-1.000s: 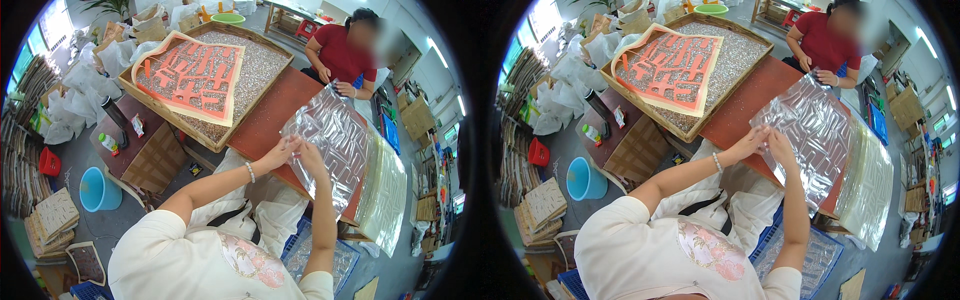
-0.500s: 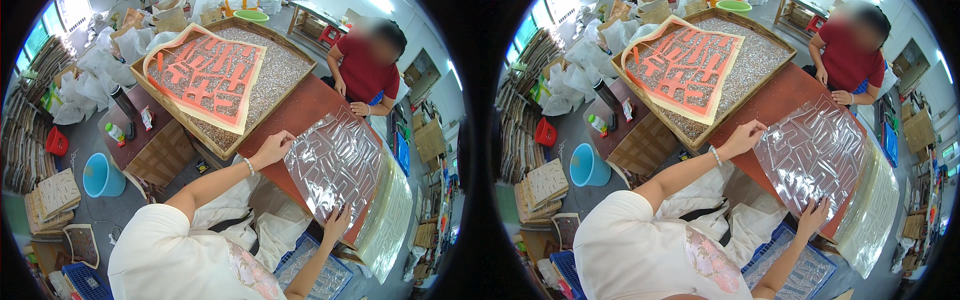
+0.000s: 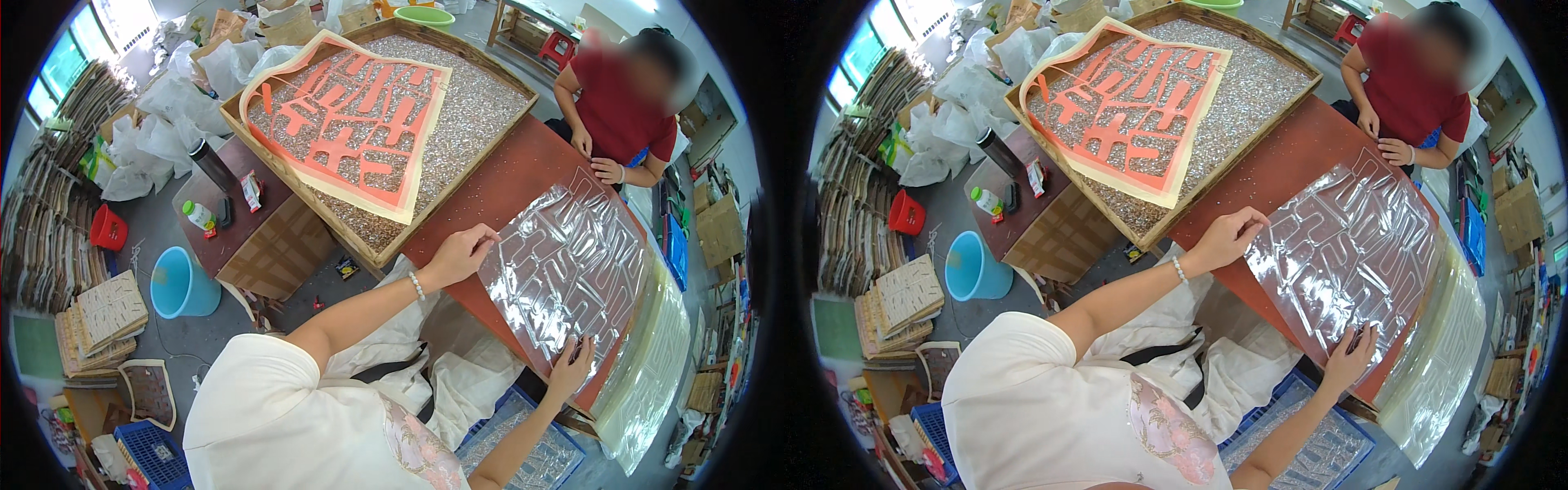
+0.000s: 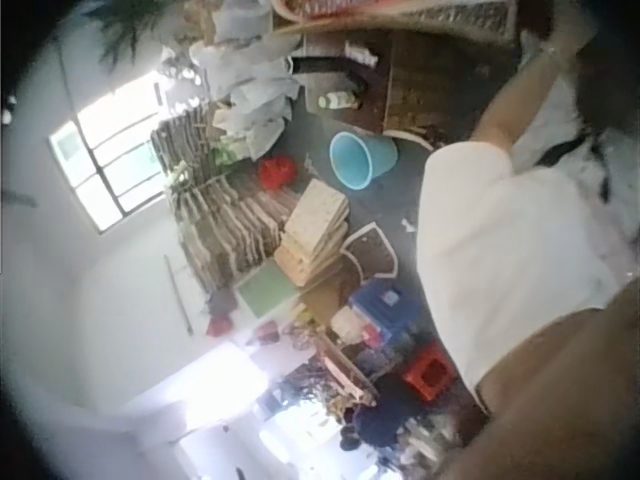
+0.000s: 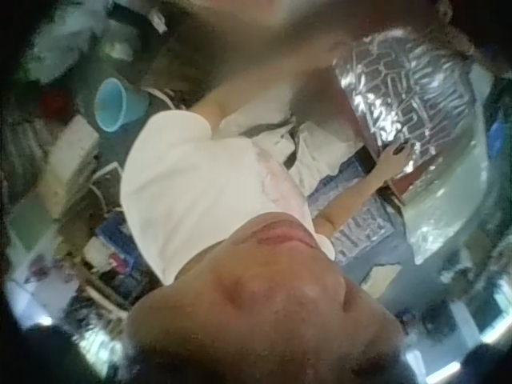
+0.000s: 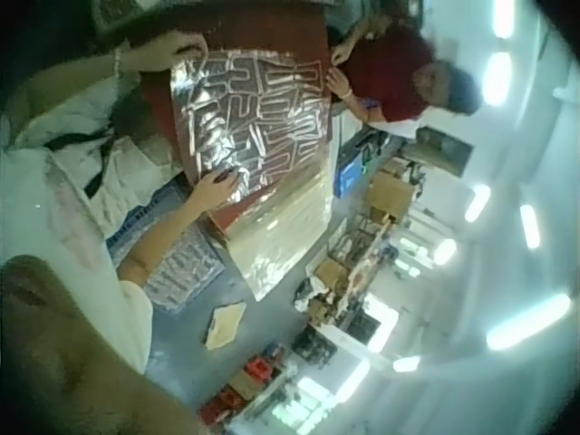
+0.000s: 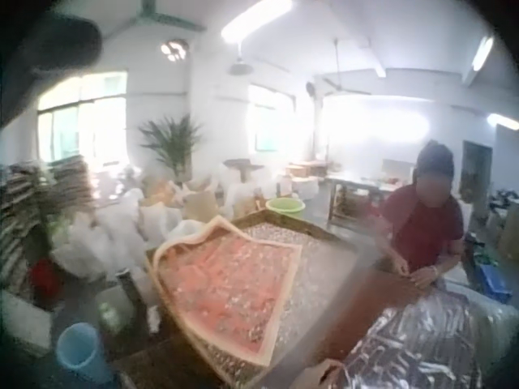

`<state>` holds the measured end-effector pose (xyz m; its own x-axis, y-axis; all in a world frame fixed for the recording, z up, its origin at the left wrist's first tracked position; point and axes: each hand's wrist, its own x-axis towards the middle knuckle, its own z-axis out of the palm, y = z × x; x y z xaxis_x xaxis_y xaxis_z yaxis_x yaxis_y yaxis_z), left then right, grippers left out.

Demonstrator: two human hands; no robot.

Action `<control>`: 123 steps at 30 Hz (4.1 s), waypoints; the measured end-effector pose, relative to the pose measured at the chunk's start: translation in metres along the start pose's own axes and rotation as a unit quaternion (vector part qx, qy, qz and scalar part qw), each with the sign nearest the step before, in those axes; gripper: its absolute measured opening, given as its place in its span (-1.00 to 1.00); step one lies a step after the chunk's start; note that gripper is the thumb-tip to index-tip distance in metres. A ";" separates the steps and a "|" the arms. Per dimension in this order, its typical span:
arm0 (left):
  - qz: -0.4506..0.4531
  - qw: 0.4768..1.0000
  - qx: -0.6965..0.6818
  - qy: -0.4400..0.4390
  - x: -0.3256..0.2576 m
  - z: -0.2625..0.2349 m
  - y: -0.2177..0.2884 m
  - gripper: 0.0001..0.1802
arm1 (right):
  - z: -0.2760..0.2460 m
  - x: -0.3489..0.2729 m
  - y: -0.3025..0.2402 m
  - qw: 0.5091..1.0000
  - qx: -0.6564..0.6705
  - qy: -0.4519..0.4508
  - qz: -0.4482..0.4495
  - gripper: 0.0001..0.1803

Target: Placing shoe material cutouts into a template frame and applying adhesive film.

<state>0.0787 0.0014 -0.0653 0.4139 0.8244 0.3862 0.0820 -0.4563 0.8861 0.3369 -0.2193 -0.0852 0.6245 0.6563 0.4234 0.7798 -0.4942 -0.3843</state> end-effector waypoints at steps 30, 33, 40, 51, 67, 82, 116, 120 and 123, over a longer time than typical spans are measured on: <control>0.086 0.993 0.021 0.083 0.014 0.006 -0.017 -0.72 | 0.036 0.064 0.007 0.997 -0.081 0.006 -0.001 -0.56; 0.096 0.992 0.007 0.085 0.016 0.006 -0.021 -0.71 | 0.038 0.067 0.003 0.997 -0.073 0.005 0.006 -0.56; 0.135 0.987 0.026 0.084 0.014 0.010 -0.019 -0.68 | 0.029 0.067 0.006 0.995 -0.100 0.006 0.010 -0.56; 0.141 0.985 0.073 0.062 0.006 0.012 -0.009 -0.77 | 0.027 0.064 0.008 0.995 -0.094 0.030 -0.014 -0.59; 0.090 0.987 0.120 0.062 -0.005 0.020 -0.001 -0.87 | 0.020 0.049 0.022 0.996 -0.057 0.059 -0.015 -0.58; 0.091 0.988 0.101 0.069 -0.008 0.016 0.001 -0.89 | 0.017 0.044 0.020 0.998 -0.021 0.052 -0.016 -0.59; 0.090 0.988 0.110 0.052 -0.005 0.013 0.000 -0.87 | 0.021 0.046 0.010 0.998 -0.035 0.048 0.005 -0.59; 0.065 0.992 0.090 0.054 -0.004 0.015 -0.009 -0.87 | 0.023 0.048 0.005 0.998 -0.035 0.042 0.013 -0.60; 0.014 0.998 0.016 0.052 -0.015 0.014 -0.011 -0.84 | 0.027 0.041 0.013 0.999 -0.043 0.019 0.018 -0.60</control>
<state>0.0845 -0.0105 -0.0844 0.3206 0.8406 0.4366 0.1010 -0.4886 0.8666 0.3710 -0.1837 -0.0946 0.6522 0.6157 0.4423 0.7565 -0.5657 -0.3281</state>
